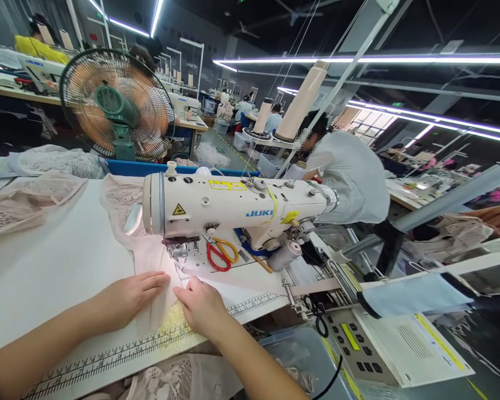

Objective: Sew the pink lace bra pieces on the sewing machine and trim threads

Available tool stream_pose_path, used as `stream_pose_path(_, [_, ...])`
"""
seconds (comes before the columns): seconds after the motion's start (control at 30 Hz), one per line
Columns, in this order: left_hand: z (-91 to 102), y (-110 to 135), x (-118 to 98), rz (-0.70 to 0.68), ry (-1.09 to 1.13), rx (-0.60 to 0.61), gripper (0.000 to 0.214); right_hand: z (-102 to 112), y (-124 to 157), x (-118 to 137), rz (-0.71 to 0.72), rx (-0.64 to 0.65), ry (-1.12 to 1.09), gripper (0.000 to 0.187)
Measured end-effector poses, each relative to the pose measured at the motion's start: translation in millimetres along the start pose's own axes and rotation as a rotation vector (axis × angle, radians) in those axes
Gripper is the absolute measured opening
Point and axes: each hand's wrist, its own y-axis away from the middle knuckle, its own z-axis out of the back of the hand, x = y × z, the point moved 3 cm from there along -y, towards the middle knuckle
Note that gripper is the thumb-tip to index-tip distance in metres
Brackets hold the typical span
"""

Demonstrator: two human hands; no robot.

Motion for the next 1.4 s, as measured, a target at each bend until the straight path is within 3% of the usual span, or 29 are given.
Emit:
stream_pose_path(0.2, [1.8,-4.7,-3.4,0.124,0.045,0.038,0.041,-2.1,-6.5,0.8,0.010,-0.004,0.020,0.032])
stream_pose_path(0.43, [10.9,-2.1,-1.6,0.055,0.017,-0.039,0.029,-1.6,-7.0,-1.6,0.035,0.014,0.033,0.037])
stream_pose_path(0.57, [-2.3,1.0,-6.0,-0.010,0.016,-0.068,0.039,0.4,-6.8,-1.2,0.037,0.035,0.041,0.036])
stream_pose_path(0.77, [-18.2,4.5,-6.2,0.061,0.065,-0.037,0.046,4.0,-7.9,0.4,0.023,0.072,0.065,0.035])
stream_pose_path(1.4, [-15.7,-0.3,33.8,0.045,-0.033,-0.033,0.036,19.9,-39.1,7.3,-0.077,0.225,0.129,0.044])
